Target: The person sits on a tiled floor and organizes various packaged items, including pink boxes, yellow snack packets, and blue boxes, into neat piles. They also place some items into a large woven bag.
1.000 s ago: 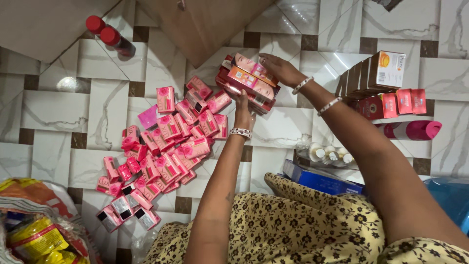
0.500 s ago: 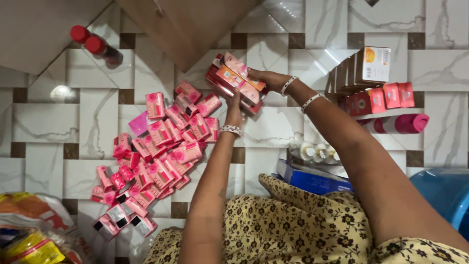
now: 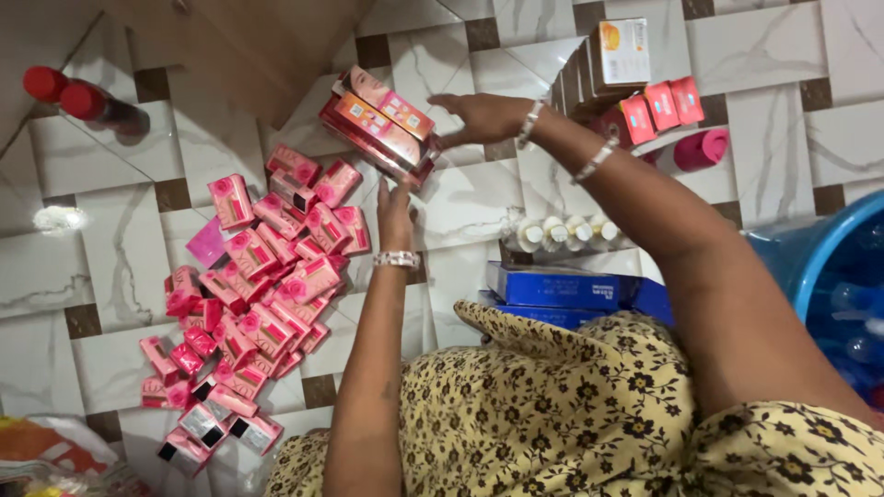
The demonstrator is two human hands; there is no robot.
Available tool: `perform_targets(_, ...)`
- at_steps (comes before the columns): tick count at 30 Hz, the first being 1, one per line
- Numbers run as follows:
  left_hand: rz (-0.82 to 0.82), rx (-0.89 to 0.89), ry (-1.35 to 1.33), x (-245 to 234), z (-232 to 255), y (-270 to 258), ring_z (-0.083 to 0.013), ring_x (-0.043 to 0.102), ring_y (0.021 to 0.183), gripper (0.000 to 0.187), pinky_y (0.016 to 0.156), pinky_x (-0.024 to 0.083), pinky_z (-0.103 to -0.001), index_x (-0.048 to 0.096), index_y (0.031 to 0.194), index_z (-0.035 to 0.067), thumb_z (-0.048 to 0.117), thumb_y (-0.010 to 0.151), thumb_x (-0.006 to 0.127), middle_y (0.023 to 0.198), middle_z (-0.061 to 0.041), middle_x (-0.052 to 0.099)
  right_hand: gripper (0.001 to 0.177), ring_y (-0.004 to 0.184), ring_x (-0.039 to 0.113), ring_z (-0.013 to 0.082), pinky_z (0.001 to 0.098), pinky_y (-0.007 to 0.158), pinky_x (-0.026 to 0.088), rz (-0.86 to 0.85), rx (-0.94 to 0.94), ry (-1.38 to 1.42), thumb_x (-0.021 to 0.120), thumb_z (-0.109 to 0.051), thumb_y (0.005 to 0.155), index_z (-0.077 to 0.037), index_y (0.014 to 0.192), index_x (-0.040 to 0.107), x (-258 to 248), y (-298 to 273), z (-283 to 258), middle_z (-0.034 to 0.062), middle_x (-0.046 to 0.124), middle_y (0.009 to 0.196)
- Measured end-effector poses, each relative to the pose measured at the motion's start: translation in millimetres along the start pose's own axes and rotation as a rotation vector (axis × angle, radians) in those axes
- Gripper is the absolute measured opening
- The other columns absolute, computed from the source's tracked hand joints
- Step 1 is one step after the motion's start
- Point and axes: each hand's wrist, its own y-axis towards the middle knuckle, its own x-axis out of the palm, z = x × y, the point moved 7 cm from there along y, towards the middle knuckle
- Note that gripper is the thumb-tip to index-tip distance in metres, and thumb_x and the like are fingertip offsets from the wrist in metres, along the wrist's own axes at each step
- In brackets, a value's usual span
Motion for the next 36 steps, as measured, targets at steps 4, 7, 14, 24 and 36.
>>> perform_targets(4,-0.122,0.008,0.037,10,-18,-31,-0.0101,0.060,0.110,0.078,0.087,0.049,-0.029,0.035,0.157,0.009,0.034,0.091,0.069,0.132,-0.002,0.064,0.102,0.125,0.061,0.0409,0.0443,0.109,0.046,-0.176,0.107,-0.237,0.076,-0.059,0.077,-0.010,0.157,0.037,11,-64,4,0.0262,0.062,0.136)
perform_targets(7,-0.193,-0.041,0.026,15,-33,-47,-0.0120,0.060,0.109,0.078,0.090,0.051,-0.031,0.033,0.155,0.007,0.031,0.091,0.071,0.135,-0.005,0.061,0.102,0.127,0.061,0.0371,0.0429,0.108,0.047,-0.242,0.078,-0.292,0.084,-0.058,0.069,-0.007,0.148,0.046,32,-101,6,0.0206,0.061,0.141)
perform_targets(14,-0.195,-0.057,0.001,8,-28,-69,-0.0157,0.063,0.107,0.070,0.094,0.051,-0.033,0.043,0.151,0.007,0.031,0.091,0.070,0.133,-0.009,0.061,0.091,0.104,0.071,0.0348,0.0446,0.092,0.056,-0.373,0.169,-0.456,0.088,-0.045,0.059,-0.022,0.141,0.056,101,-142,12,0.0142,0.076,0.109)
perform_targets(24,-0.147,0.026,-0.040,-13,-1,-76,-0.0153,0.066,0.095,0.058,0.084,0.051,-0.030,0.051,0.143,0.003,0.025,0.092,0.070,0.116,-0.007,0.064,0.045,0.078,0.073,0.0338,0.0465,0.071,0.058,0.071,0.097,-0.540,0.079,-0.043,0.067,-0.025,0.108,0.079,80,-160,-10,0.0117,0.076,0.083)
perform_targets(36,-0.109,0.125,-0.039,-25,24,-81,-0.0139,0.066,0.100,0.051,0.088,0.052,-0.029,0.054,0.138,0.004,0.025,0.093,0.065,0.120,-0.006,0.068,0.045,0.068,0.071,0.0312,0.0430,0.068,0.057,0.369,0.122,-0.345,0.086,-0.045,0.064,-0.026,0.105,0.081,-45,-142,-16,0.0100,0.074,0.074)
